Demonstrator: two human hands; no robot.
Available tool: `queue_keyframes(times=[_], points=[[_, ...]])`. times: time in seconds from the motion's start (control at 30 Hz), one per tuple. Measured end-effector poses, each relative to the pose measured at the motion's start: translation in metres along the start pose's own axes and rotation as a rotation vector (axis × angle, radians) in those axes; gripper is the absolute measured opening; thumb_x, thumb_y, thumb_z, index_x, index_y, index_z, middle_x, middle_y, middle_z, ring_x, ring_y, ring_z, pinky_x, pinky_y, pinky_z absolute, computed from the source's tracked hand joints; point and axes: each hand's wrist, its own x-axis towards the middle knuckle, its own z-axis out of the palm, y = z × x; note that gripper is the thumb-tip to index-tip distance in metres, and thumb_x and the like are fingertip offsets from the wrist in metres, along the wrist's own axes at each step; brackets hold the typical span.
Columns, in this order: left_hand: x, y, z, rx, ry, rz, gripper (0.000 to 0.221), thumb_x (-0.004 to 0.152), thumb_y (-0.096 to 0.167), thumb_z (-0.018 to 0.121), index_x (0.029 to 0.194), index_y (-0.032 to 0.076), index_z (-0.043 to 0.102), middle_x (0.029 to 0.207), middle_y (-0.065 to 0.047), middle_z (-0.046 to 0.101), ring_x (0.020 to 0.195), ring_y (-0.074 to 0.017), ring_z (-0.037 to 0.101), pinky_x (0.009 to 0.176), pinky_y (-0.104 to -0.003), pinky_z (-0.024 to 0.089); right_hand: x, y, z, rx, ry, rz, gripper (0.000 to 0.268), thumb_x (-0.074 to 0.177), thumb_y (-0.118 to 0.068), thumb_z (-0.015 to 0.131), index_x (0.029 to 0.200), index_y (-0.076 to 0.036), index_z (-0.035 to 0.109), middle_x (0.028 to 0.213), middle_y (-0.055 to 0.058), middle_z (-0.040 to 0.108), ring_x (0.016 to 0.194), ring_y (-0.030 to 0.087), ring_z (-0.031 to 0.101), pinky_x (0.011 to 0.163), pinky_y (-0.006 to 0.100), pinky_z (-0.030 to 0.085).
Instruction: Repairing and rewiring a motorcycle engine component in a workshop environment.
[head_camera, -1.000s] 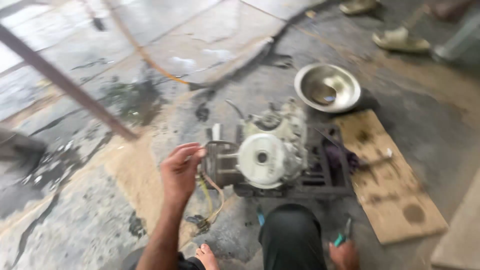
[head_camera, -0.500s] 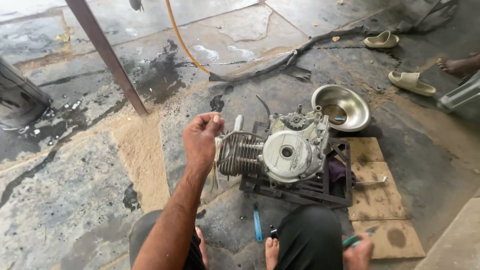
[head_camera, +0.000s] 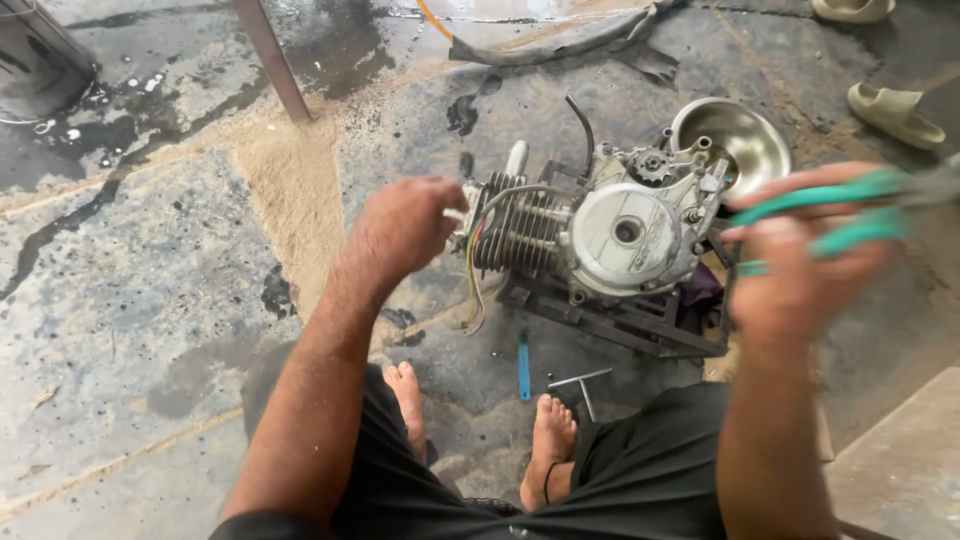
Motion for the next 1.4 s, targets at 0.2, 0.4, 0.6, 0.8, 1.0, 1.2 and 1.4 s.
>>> queue_keyframes(times=[0.2,0.4,0.6,0.8,1.0,1.2,1.4], points=[[-0.019,-0.002,0.019,0.229,-0.383,-0.08,0.014,0.09,0.013,0.073,0.104,0.013,0.075,0.103,-0.006,0.076,0.093,-0.0186,0.072,0.088,-0.038,0.059,-0.05,0.032,0.075,-0.088,-0.333,0.441,0.042,0.08,0.007,0.054,0.119,-0.006,0.051,0.101,0.006,0.065,0.069,0.011,0.056,0.054,0.029,0.047],[-0.048,-0.006,0.068,0.306,-0.337,0.306,0.036,0.077,0.004,0.075,0.113,0.012,0.072,0.12,-0.006,0.069,0.112,-0.0195,0.063,0.101,-0.038,0.049,-0.044,0.023,0.091,-0.263,-0.541,0.166,0.035,0.088,0.008,0.058,0.121,-0.002,0.052,0.106,0.009,0.066,0.096,0.016,0.069,0.086,0.033,0.058],[-0.04,0.024,0.066,0.763,-0.516,0.671,0.011,0.083,0.017,0.077,0.094,0.014,0.075,0.128,-0.003,0.064,0.121,-0.019,0.058,0.104,-0.038,0.043,-0.035,0.037,0.077,-0.076,-0.442,0.255,0.04,0.091,0.008,0.056,0.129,-0.002,0.05,0.109,0.008,0.066,0.099,0.013,0.066,0.089,0.03,0.057],[-0.006,0.025,0.05,-0.241,0.001,0.486,0.028,0.088,0.02,0.075,0.115,0.016,0.079,0.105,-0.003,0.078,0.091,-0.0171,0.074,0.079,-0.034,0.058,-0.031,0.044,0.066,0.171,-0.429,0.496,0.043,0.086,0.005,0.055,0.128,-0.003,0.051,0.104,0.007,0.065,0.091,0.011,0.065,0.065,0.024,0.055],[0.046,0.051,0.014,-1.049,-0.103,-0.03,0.03,0.1,0.024,0.066,0.124,0.007,0.075,0.08,-0.003,0.075,0.066,-0.0021,0.066,0.056,-0.021,0.055,-0.031,0.055,0.067,0.15,-0.551,0.639,0.055,0.082,0.001,0.062,0.136,0.001,0.052,0.102,0.008,0.067,0.086,0.013,0.068,0.056,0.025,0.054],[0.06,0.053,0.026,-0.921,-0.032,-0.367,0.03,0.099,0.028,0.064,0.109,0.006,0.081,0.058,-0.002,0.067,0.043,-0.0048,0.054,0.039,-0.022,0.04,-0.033,0.053,0.073,0.174,-0.621,0.73,0.053,0.085,-0.001,0.063,0.136,0.002,0.051,0.102,0.008,0.067,0.087,0.013,0.067,0.06,0.025,0.054],[0.06,0.048,0.022,-1.023,-0.072,-0.327,0.029,0.098,0.028,0.065,0.105,0.005,0.081,0.055,-0.001,0.063,0.043,-0.0041,0.052,0.037,-0.023,0.036,-0.038,0.058,0.074,0.112,-0.623,0.65,0.04,0.089,-0.002,0.065,0.128,0.001,0.056,0.107,0.01,0.068,0.093,0.013,0.068,0.079,0.027,0.059]])
